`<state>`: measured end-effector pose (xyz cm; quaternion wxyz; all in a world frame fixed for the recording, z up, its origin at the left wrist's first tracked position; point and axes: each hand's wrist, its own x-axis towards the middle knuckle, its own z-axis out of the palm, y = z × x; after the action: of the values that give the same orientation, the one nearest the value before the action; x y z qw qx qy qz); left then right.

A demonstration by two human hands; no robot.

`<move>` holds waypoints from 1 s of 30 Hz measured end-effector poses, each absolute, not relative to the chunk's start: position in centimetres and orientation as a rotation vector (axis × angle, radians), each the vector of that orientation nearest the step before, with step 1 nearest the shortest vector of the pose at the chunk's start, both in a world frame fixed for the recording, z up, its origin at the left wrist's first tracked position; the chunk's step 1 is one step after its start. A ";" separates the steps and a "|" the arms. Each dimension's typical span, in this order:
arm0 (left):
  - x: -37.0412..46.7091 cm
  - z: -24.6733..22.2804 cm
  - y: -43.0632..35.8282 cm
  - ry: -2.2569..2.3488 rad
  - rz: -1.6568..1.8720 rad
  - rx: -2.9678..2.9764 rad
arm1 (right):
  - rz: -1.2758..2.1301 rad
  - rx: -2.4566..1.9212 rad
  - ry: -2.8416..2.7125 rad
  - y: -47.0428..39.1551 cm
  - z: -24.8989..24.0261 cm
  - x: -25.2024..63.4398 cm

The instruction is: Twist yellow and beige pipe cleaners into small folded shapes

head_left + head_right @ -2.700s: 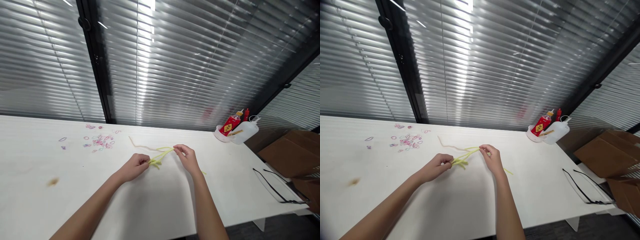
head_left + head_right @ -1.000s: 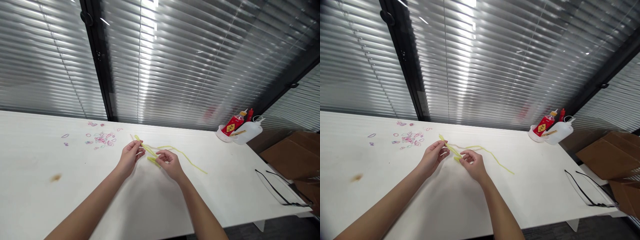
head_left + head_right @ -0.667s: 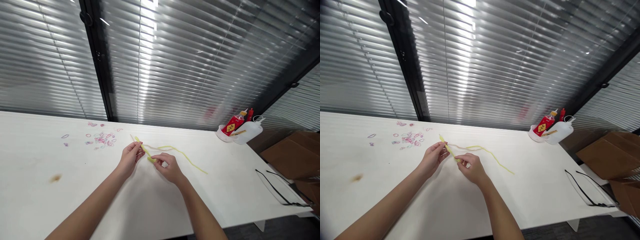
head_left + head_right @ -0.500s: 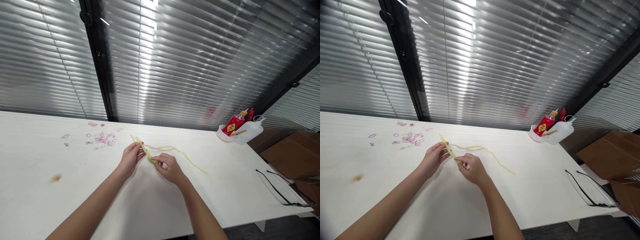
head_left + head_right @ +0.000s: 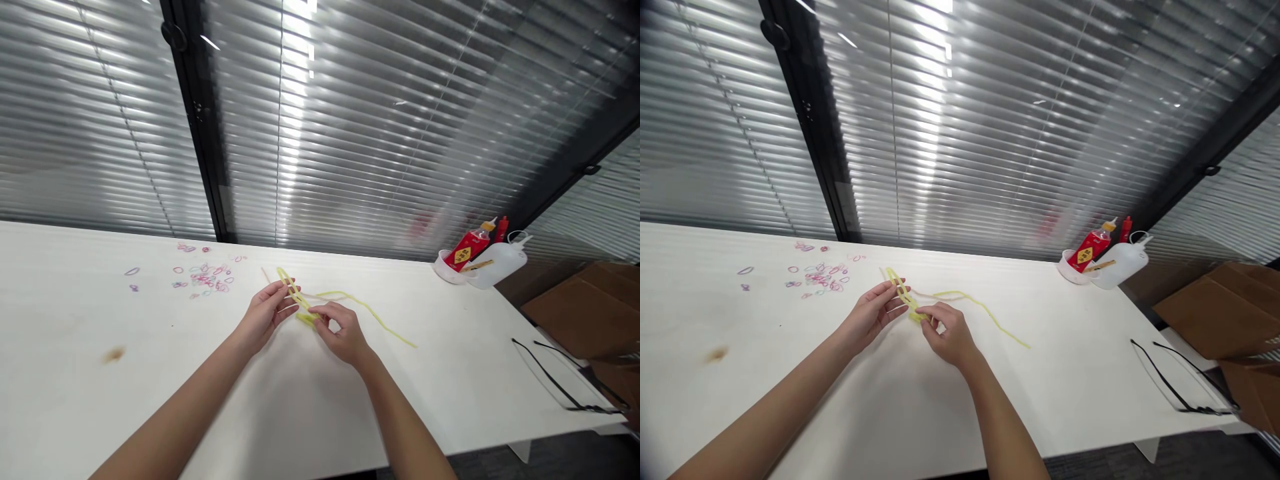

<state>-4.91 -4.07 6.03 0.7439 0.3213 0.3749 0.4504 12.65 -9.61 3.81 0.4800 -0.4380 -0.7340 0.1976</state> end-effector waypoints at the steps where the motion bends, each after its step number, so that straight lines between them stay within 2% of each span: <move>1: -4.9 6.0 -4.1 0.814 0.970 0.724 | 0.491 -1.061 -1.769 -9.6 3.9 12.7; 30: -5.1 6.2 -4.5 0.709 0.889 0.811 | 0.903 -1.182 -1.432 -8.8 3.6 14.5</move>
<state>-5.10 -4.50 6.17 0.7660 0.3733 0.3263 0.4091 14.50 -8.80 3.56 0.5127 -0.4913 -0.5955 0.3756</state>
